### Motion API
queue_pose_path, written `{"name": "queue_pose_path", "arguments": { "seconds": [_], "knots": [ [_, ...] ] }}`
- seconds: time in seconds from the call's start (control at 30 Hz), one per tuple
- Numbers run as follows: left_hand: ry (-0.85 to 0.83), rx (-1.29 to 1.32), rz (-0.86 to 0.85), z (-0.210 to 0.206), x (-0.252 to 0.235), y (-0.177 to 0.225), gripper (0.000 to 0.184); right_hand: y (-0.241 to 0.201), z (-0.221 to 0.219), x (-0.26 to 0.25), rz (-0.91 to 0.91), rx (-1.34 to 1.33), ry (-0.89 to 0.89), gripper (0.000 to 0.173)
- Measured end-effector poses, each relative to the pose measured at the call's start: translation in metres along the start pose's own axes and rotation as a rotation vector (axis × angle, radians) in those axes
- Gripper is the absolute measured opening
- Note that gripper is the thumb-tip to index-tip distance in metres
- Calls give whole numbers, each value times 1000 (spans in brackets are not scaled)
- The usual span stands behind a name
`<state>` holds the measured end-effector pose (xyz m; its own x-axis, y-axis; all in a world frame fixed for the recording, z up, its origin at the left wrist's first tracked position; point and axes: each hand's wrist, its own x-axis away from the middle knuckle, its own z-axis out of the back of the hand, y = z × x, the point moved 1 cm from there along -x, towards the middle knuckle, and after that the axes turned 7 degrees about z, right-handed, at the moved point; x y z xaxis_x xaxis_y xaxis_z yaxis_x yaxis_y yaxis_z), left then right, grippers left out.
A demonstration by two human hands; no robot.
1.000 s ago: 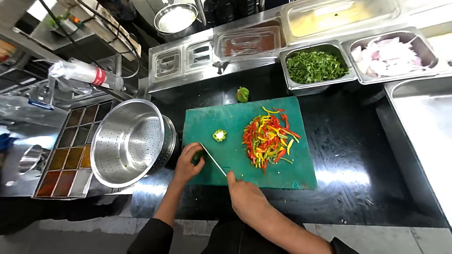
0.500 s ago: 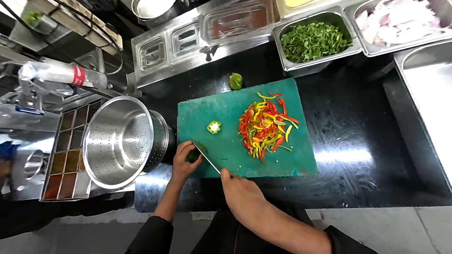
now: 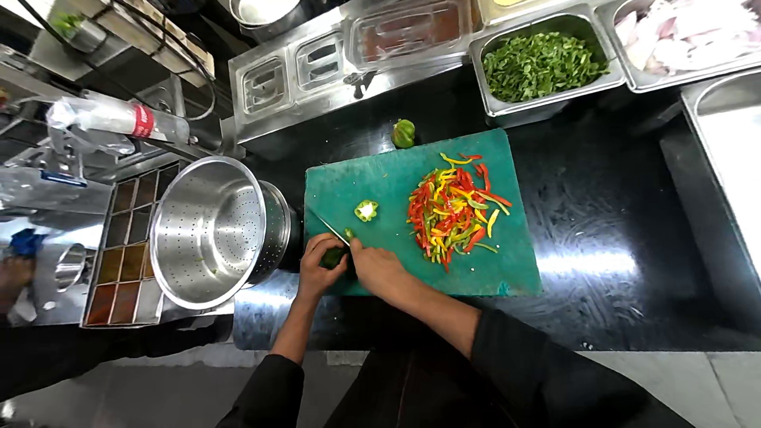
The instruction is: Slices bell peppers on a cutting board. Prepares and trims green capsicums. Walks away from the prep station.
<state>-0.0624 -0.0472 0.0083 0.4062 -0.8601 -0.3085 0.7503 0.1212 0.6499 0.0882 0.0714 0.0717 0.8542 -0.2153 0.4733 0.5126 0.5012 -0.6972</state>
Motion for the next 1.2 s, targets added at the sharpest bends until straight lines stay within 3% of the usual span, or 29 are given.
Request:
{"name": "queue_pose_path", "arguments": {
  "seconds": [0.1,0.17,0.3,0.37,0.47,0.57,0.73,0.87,1.0,1.1,1.2],
  "knots": [
    [37,14,42,-1,2,-3,30,13,-12,24,-36,37,-4,34],
    [48,18,89,-1,6,-3,32,21,-14,47,-92,50,-96,38],
    [20,-55,183,2,12,3,50,42,-2,75,-125,52,-196,39],
    [45,-30,249,6,11,8,52,50,10,75,-143,61,-140,35],
    [198,157,343,11,14,12,70,57,30,67,-157,80,-7,37],
    [310,288,310,13,19,13,79,64,36,58,-127,89,43,39],
    [289,432,216,-6,27,26,54,72,16,70,-110,6,-46,37],
    [165,318,222,-25,28,29,50,81,-3,93,-148,-33,-39,40],
    [166,236,221,-29,27,30,33,91,-13,119,-177,-61,15,44],
    [197,305,389,-25,15,34,30,96,-16,132,-183,-116,25,43],
    [123,358,604,-10,-10,36,24,97,-18,134,-191,-148,33,42]
  ]
}}
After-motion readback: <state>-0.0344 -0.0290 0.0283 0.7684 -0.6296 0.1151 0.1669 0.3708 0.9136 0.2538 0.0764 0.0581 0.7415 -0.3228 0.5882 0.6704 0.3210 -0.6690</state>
